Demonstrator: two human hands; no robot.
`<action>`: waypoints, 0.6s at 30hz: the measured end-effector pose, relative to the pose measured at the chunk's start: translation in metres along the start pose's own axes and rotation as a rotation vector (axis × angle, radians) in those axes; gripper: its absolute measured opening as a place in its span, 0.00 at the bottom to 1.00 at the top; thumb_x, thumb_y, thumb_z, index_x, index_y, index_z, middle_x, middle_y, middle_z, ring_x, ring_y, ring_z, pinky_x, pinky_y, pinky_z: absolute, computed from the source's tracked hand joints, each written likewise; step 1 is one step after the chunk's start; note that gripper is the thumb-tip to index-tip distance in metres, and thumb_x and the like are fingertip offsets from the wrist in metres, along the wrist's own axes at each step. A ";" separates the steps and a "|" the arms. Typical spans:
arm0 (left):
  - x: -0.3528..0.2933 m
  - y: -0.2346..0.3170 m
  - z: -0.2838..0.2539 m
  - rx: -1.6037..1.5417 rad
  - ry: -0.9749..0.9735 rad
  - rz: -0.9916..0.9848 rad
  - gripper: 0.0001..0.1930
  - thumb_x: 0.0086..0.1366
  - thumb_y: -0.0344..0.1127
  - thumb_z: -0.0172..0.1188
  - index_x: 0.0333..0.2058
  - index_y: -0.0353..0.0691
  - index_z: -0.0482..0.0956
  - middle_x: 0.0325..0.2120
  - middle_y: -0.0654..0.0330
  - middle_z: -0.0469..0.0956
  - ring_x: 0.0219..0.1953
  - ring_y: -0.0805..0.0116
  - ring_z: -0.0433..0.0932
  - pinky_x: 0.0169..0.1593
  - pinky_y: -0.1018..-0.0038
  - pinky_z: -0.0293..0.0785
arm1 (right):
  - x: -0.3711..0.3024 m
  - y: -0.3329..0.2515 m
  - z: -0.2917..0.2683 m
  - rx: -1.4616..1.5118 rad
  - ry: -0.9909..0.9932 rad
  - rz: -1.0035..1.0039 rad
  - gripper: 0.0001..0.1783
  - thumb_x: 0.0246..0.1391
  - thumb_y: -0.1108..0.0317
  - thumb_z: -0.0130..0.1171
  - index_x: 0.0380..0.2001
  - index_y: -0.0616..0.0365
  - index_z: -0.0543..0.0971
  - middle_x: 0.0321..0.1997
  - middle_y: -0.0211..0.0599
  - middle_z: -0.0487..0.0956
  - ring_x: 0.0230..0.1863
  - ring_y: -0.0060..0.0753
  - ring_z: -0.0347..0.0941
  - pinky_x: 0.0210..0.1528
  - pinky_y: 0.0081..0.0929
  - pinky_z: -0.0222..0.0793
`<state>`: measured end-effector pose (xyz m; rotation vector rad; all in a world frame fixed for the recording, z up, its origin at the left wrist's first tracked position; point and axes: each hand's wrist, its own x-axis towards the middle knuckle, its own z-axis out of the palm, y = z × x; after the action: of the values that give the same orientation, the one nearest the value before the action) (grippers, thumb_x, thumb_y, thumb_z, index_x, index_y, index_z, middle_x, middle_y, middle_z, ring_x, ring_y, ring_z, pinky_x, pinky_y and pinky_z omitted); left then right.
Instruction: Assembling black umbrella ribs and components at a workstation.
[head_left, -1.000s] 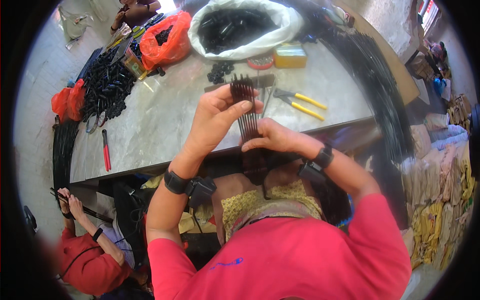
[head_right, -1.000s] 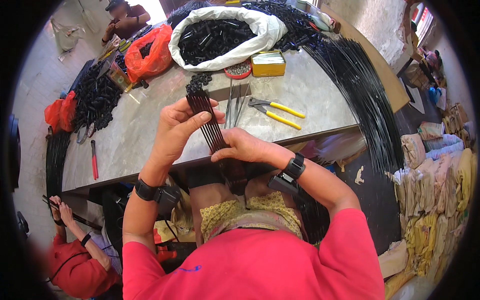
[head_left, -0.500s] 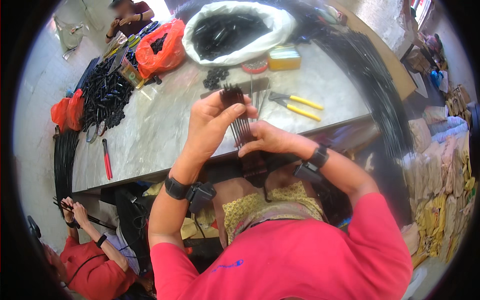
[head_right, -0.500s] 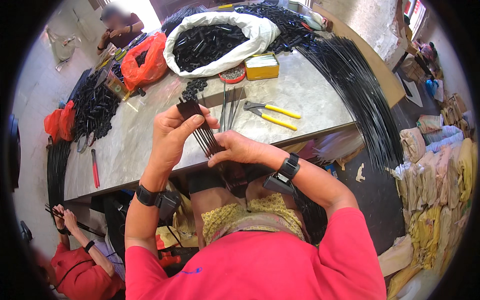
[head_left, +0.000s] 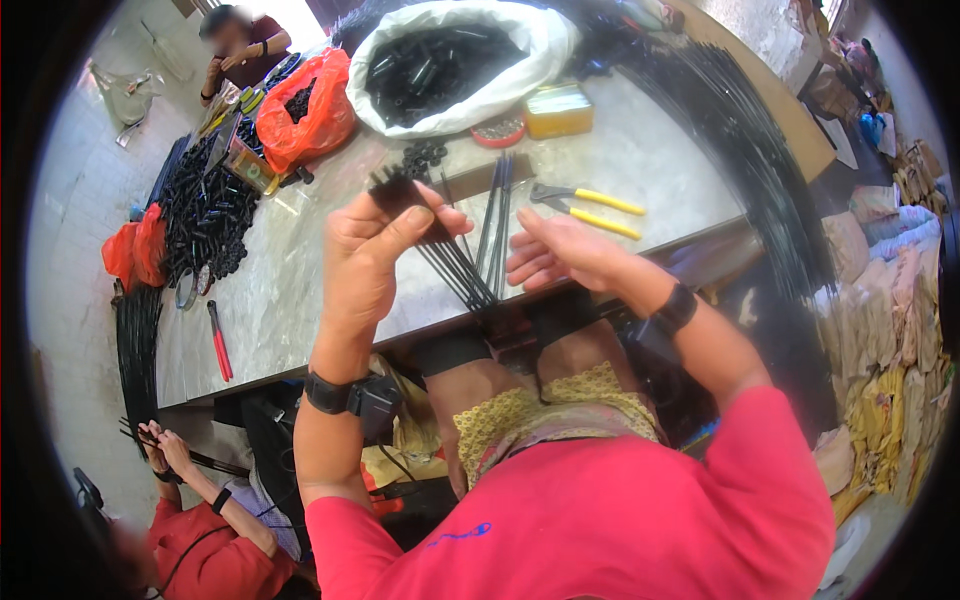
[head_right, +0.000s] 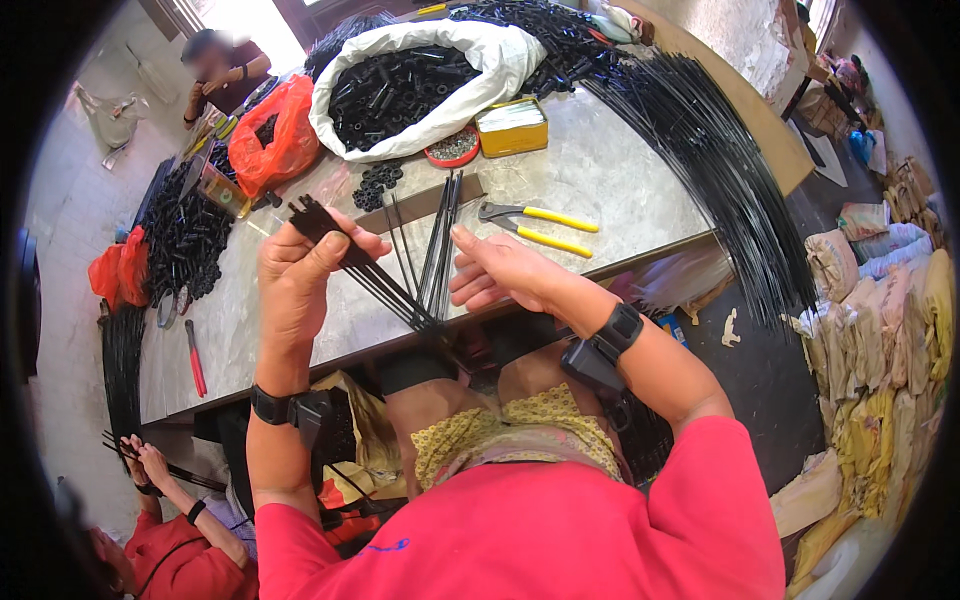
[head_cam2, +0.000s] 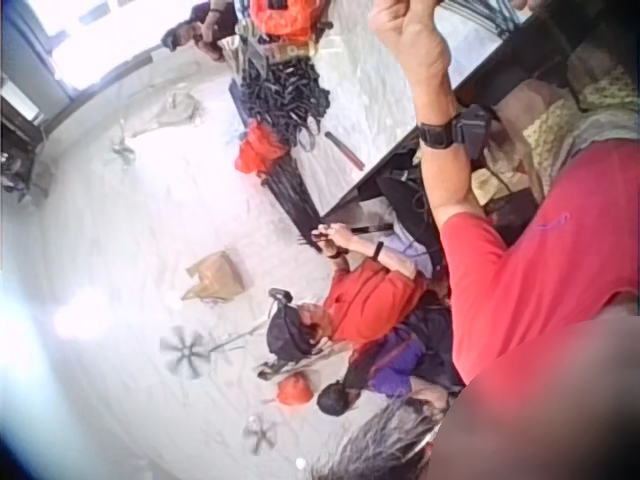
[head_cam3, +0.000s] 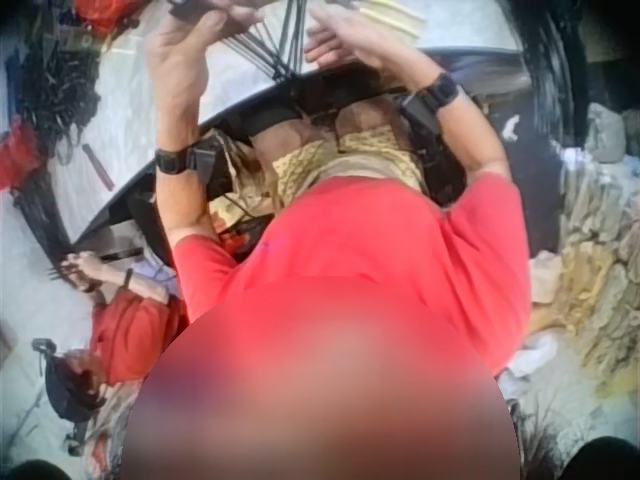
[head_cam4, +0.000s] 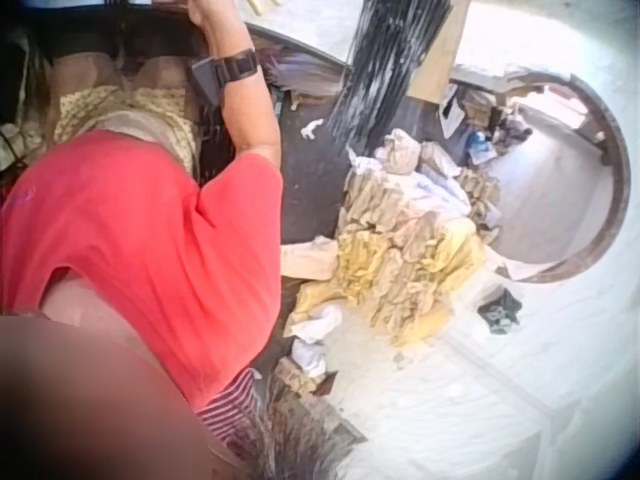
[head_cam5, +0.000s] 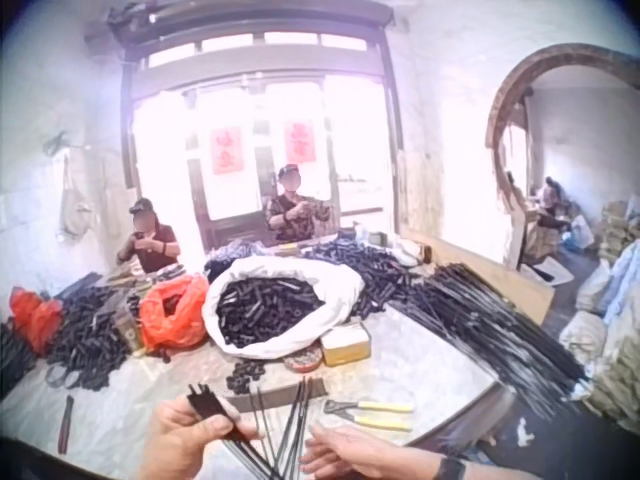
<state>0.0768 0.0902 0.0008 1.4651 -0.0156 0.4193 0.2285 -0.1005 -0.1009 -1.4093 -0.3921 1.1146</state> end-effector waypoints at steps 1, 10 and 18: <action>0.000 0.004 -0.001 -0.013 -0.009 0.013 0.08 0.65 0.30 0.61 0.41 0.33 0.78 0.33 0.51 0.84 0.38 0.56 0.85 0.48 0.61 0.80 | 0.005 -0.002 0.002 0.078 -0.028 0.064 0.44 0.59 0.31 0.48 0.49 0.70 0.72 0.41 0.52 0.80 0.37 0.40 0.80 0.40 0.32 0.79; -0.002 0.015 -0.011 -0.033 -0.067 0.049 0.08 0.63 0.28 0.62 0.40 0.30 0.78 0.32 0.51 0.82 0.37 0.54 0.84 0.46 0.60 0.80 | 0.044 -0.007 0.034 0.614 -0.170 0.132 0.39 0.56 0.32 0.54 0.49 0.61 0.71 0.43 0.51 0.80 0.43 0.45 0.81 0.49 0.41 0.74; -0.001 0.024 -0.006 0.011 -0.036 0.041 0.07 0.64 0.26 0.60 0.40 0.30 0.78 0.32 0.49 0.83 0.37 0.54 0.84 0.46 0.61 0.80 | 0.091 -0.058 0.028 0.297 -0.164 -0.262 0.25 0.61 0.46 0.58 0.43 0.60 0.74 0.38 0.45 0.82 0.37 0.36 0.82 0.38 0.34 0.78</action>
<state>0.0678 0.0964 0.0232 1.4854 -0.0720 0.4268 0.2717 -0.0008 -0.0774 -0.9792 -0.4907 1.0275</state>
